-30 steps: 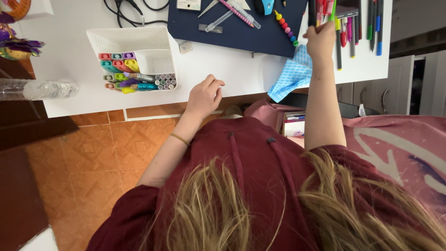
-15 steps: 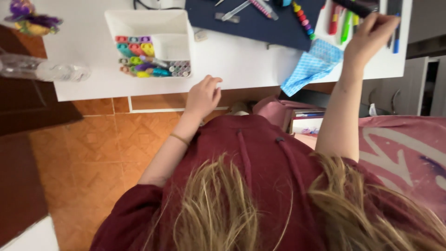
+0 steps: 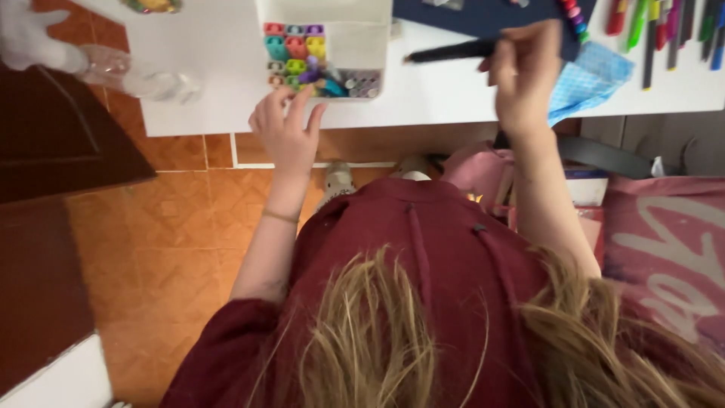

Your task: Sorting and placing various markers into a white plastic desk organizer.

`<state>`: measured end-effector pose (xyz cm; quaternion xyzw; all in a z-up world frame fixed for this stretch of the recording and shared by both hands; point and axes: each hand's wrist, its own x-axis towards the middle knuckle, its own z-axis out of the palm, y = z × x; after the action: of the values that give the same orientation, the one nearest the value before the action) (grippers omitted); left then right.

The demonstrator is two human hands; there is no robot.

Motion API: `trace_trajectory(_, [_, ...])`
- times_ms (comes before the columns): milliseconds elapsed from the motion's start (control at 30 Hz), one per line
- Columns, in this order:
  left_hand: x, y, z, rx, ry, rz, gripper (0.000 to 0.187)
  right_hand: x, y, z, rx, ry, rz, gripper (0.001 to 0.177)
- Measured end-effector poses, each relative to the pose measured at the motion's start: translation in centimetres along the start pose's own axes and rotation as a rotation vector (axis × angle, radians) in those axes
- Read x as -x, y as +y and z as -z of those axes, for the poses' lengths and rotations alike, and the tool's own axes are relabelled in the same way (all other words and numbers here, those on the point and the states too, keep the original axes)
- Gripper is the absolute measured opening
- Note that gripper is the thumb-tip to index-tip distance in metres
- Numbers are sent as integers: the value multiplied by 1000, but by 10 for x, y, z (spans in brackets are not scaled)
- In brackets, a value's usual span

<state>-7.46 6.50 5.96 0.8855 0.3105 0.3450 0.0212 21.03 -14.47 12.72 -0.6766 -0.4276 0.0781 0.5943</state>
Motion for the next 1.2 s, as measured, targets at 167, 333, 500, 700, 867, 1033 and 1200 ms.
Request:
trace_trajectory(167, [-7, -30, -21, -8, -29, -118, 33, 2, -30, -62, 71, -177, -51, 10])
trace_trajectory(333, [-20, -50, -28, 48, -6, -213, 30, 5, -40, -94, 109, -222, -59, 12])
trace_trajectory(500, [-35, -57, -35, 192, -23, -311, 26, 5, -32, -116, 279, -254, -88, 17])
trace_trajectory(700, [-47, -51, -30, 274, 26, -375, 26, 4, -33, -140, 384, -281, -69, 22])
trace_trajectory(867, [-55, -48, -26, 380, -22, -377, 21, -4, -44, -148, 485, -325, -5, 18])
trace_trajectory(1033, [-61, -49, -26, 405, -16, -448, 18, -24, -57, -147, 541, -469, 146, 12])
trace_trajectory(1200, [-57, -52, -28, 376, -58, -425, 13, -31, -41, -149, 628, -543, 410, 15])
